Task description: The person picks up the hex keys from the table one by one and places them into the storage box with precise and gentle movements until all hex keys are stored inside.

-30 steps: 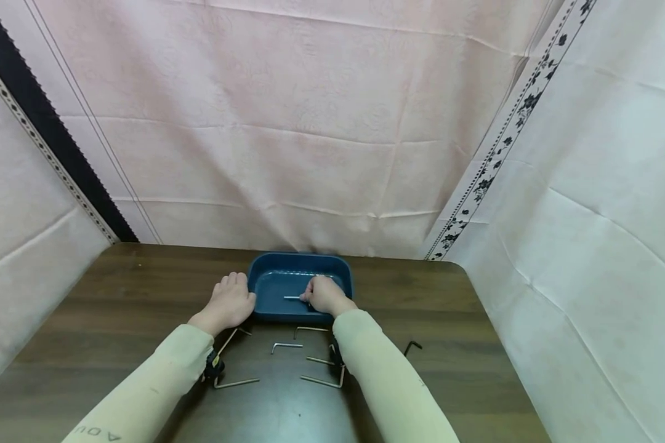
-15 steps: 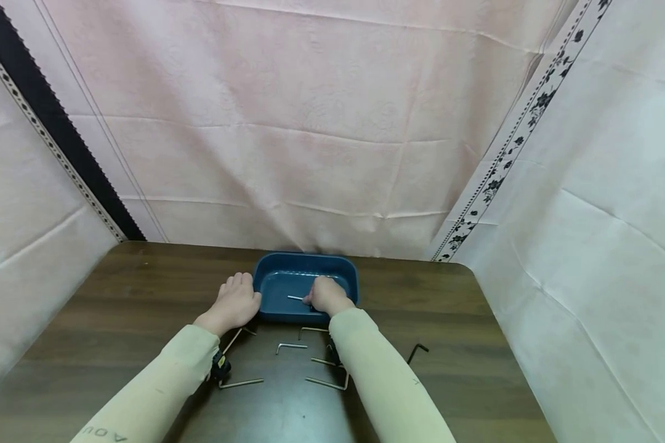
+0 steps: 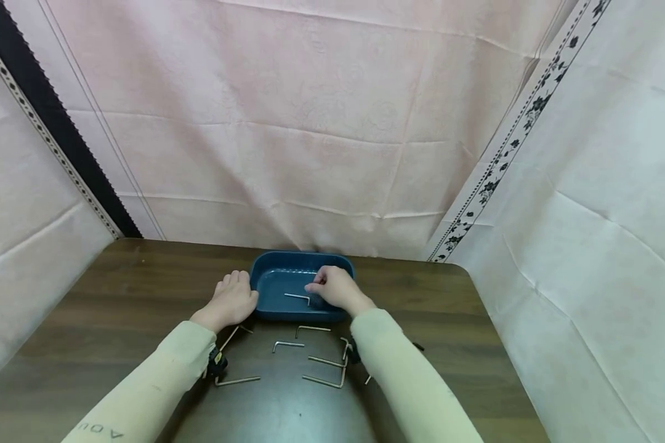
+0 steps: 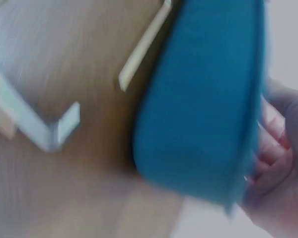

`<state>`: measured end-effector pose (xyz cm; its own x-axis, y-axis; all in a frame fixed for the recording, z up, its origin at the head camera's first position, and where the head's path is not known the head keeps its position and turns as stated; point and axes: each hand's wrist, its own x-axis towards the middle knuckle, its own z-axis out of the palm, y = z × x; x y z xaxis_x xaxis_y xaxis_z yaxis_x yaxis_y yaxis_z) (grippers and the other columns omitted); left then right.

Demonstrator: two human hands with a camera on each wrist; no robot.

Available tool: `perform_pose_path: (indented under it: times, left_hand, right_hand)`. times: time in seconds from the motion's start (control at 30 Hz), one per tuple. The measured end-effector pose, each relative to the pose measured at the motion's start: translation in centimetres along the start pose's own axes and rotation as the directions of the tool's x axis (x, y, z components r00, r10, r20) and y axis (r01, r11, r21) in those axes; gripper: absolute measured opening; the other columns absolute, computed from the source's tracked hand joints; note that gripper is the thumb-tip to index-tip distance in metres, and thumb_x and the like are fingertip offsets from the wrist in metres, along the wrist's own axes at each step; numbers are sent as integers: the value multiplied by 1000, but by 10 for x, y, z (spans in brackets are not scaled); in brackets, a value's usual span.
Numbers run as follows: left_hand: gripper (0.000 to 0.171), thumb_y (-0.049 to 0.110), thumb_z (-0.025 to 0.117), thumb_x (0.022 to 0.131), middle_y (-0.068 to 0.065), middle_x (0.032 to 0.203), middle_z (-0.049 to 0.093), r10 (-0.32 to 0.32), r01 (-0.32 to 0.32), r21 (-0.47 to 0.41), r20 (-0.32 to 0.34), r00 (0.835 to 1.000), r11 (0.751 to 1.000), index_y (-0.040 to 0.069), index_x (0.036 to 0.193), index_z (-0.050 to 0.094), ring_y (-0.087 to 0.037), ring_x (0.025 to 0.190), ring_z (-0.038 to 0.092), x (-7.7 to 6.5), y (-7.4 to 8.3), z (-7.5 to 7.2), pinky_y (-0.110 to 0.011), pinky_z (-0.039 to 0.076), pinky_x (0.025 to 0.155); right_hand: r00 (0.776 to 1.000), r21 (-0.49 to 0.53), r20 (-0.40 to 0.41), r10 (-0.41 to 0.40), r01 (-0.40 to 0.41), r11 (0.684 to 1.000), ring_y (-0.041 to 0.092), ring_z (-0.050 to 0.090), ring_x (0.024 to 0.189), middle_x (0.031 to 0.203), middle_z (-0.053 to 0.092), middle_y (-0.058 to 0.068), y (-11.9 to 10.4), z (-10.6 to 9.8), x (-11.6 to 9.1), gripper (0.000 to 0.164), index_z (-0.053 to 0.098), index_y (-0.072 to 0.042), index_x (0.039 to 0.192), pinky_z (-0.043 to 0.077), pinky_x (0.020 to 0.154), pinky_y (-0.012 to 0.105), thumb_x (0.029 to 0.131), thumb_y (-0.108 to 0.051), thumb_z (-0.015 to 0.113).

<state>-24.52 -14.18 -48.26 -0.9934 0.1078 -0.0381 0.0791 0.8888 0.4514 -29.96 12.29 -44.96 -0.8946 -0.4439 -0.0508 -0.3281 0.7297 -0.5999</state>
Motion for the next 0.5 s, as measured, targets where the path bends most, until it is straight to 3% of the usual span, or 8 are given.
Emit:
perform_pose_path:
  times: [0.27,0.5]
  left_hand:
    - [35,27,45,98,-13,107,40,10,-11,20,15,1000,1000,-2,118,41,-31,96,34,4,0,3,-47,29,86]
    - [36,26,44,98,-15,106,40,24,-24,21,12,1000,999,-4,118,41,-32,95,35,5,-1,0,-48,30,85]
  right_hand:
    - [991,102,-117,-59,71,992,16,58,87,94,63,-4,31,-53,-58,40,67,-14,105,49,78,34,82,-46,74]
    - [991,55,-133,8,0,999,15,58,87,95,64,-4,78,-73,-106,39,65,-19,104,48,78,34,79,-46,76]
